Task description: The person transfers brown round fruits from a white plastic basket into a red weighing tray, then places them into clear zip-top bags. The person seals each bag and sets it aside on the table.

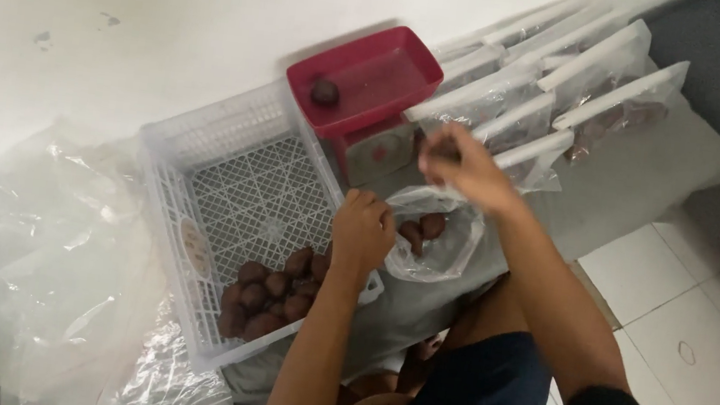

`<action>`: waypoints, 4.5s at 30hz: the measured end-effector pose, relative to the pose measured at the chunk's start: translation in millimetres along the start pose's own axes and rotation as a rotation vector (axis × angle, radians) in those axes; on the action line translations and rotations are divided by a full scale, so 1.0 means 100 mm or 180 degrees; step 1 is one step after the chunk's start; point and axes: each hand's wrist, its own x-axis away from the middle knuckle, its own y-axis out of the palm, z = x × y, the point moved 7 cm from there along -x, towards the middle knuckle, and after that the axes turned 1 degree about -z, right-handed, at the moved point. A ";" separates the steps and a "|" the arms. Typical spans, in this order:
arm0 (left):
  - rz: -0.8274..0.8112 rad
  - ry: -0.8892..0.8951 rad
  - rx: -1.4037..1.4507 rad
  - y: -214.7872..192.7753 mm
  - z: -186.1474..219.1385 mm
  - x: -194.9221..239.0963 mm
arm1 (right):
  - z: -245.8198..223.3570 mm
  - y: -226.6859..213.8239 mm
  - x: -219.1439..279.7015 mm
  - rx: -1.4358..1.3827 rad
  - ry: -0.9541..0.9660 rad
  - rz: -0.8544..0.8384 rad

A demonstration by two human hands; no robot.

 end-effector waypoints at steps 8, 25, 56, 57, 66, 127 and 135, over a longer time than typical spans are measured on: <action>0.0118 -0.0040 0.0061 -0.02 0.01 0.02 | 0.69 -0.03 0.90 0.1897 0.0761 -0.0206; -0.0100 -0.0174 -0.0174 -0.01 0.01 0.03 | 0.65 0.23 0.93 0.2412 0.0321 -0.0502; 0.0223 -0.0153 0.0222 0.16 -0.11 0.07 | -0.75 0.59 -1.01 0.1364 0.0182 0.0276; 0.0100 -0.0263 0.0191 0.17 -0.13 0.08 | -0.66 0.52 -0.90 0.0236 -0.0191 -0.0122; -0.0183 -0.0061 -0.0159 -0.05 0.02 -0.01 | 0.43 -0.15 0.70 0.0280 0.0509 0.0463; -0.1943 -0.3100 0.2209 -0.34 0.14 0.07 | 0.90 -1.06 1.22 0.0691 0.0868 0.1316; -0.1232 -0.1841 0.0057 -0.02 -0.06 -0.07 | 0.62 -1.04 1.31 0.1764 0.0796 0.2196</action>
